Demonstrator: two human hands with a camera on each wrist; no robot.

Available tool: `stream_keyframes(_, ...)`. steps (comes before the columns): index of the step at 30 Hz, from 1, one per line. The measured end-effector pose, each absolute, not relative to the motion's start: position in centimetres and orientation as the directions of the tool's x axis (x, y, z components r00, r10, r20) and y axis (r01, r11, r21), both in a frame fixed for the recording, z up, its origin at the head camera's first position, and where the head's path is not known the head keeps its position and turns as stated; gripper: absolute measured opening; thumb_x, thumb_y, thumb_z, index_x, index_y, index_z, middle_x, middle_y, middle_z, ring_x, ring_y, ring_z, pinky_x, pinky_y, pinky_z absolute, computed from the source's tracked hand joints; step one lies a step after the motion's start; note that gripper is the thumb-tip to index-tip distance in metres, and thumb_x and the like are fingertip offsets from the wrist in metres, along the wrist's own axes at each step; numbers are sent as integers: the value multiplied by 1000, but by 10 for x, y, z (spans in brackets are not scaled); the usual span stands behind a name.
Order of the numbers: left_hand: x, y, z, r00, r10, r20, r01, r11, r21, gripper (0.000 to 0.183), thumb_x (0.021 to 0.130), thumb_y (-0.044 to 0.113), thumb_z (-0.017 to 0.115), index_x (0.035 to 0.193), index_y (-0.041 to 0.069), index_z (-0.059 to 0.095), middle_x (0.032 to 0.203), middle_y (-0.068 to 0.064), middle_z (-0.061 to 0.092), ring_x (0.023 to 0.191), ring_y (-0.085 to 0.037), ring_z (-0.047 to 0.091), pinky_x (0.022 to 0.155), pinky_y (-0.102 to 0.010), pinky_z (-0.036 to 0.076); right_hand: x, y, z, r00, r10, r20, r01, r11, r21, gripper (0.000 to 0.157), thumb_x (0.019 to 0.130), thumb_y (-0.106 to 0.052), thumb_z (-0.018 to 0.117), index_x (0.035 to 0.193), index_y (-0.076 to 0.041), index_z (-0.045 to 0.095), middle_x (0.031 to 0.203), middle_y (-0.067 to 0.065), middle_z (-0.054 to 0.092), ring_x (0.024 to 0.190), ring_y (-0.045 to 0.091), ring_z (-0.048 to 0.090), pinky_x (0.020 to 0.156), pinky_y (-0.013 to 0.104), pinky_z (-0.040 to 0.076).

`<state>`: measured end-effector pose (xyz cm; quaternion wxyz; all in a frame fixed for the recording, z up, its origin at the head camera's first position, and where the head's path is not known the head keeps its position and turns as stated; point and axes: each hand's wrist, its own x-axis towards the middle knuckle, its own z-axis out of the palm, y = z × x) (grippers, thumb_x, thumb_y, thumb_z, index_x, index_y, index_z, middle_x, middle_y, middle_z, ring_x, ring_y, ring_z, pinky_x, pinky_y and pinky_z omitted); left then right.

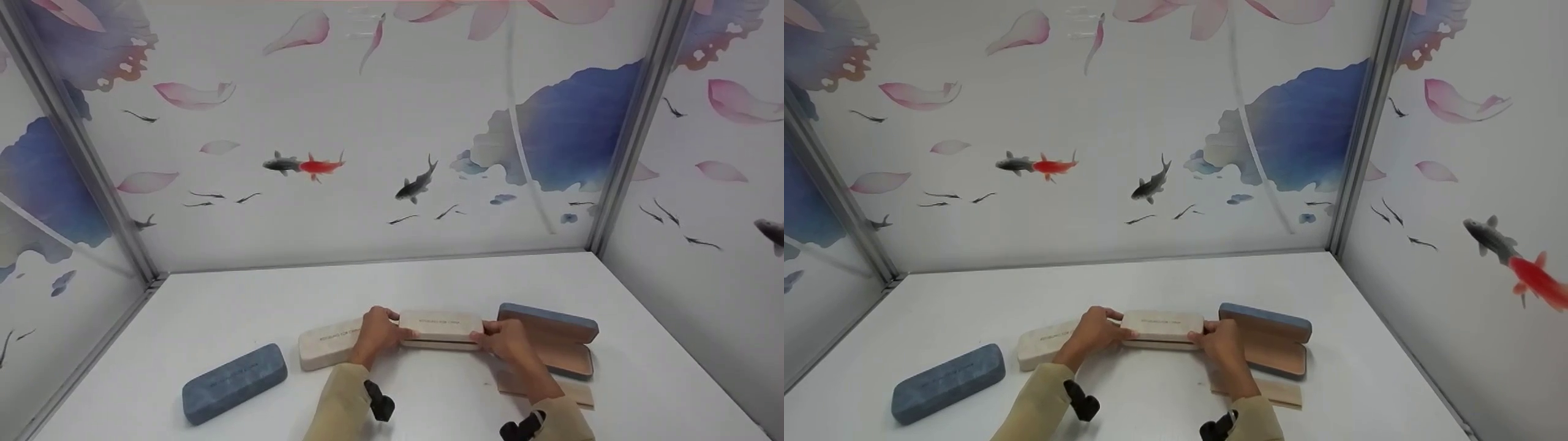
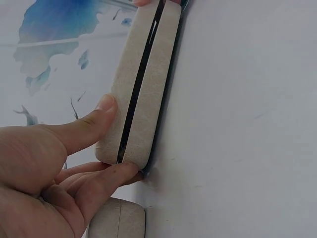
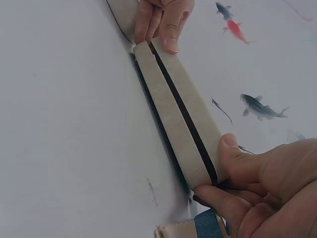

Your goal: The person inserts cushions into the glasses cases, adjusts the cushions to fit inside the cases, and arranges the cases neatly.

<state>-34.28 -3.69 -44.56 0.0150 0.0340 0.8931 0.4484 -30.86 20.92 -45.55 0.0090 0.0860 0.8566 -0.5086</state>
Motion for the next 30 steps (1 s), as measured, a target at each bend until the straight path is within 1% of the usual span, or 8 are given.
stream_keyframes(7, -343, -37, -444, -998, 68, 9, 48, 599, 800, 54, 76, 14, 88, 115, -14, 65, 108, -23, 72, 98, -27, 70, 90, -42, 56, -308, 207, -456, -991, 117, -71, 116, 448, -886, 44, 92, -13, 73, 130, 7, 62, 129, 24, 65, 92, 17, 59, 73, 25, 48)
stream_keyframes(11, -341, -36, -444, -998, 68, 8, 48, 601, 797, 54, 76, 14, 88, 116, -13, 65, 111, -23, 71, 103, -31, 69, 93, -44, 55, -306, 206, -455, -992, 113, -62, 107, 460, -882, 42, 92, -12, 73, 128, 7, 63, 126, 24, 67, 89, 16, 59, 72, 26, 48)
stream_keyframes(16, -339, -34, -445, -998, 67, 20, 57, 609, 791, 55, 75, 14, 89, 116, -13, 65, 115, -23, 70, 110, -34, 67, 95, -45, 54, -304, 204, -454, -992, 112, -65, 111, 483, -869, 41, 91, -10, 73, 127, 8, 64, 123, 23, 69, 90, 17, 59, 71, 25, 47)
stream_keyframes(22, -339, -31, -446, -997, 62, 50, 77, 613, 786, 51, 75, 13, 88, 114, -13, 65, 111, -21, 71, 105, -31, 67, 92, -44, 55, -305, 202, -452, -991, 121, -49, 104, 503, -858, 40, 90, -7, 73, 126, 9, 64, 119, 23, 70, 88, 18, 58, 69, 25, 47)
stream_keyframes(25, -338, -30, -447, -998, 46, 46, 64, 613, 787, 50, 75, 11, 88, 114, -12, 65, 110, -21, 71, 102, -30, 67, 92, -44, 54, -305, 201, -451, -991, 124, -59, 113, 489, -865, 41, 90, -6, 72, 126, 10, 63, 121, 24, 69, 89, 19, 59, 70, 25, 48)
stream_keyframes(30, -333, -27, -449, -999, 28, 31, 41, 601, 798, 55, 77, 10, 86, 120, -14, 62, 112, -22, 71, 101, -28, 67, 90, -42, 56, -304, 200, -451, -987, 138, -82, 139, 472, -871, 42, 90, -6, 72, 128, 9, 62, 126, 25, 66, 94, 21, 60, 73, 26, 49)
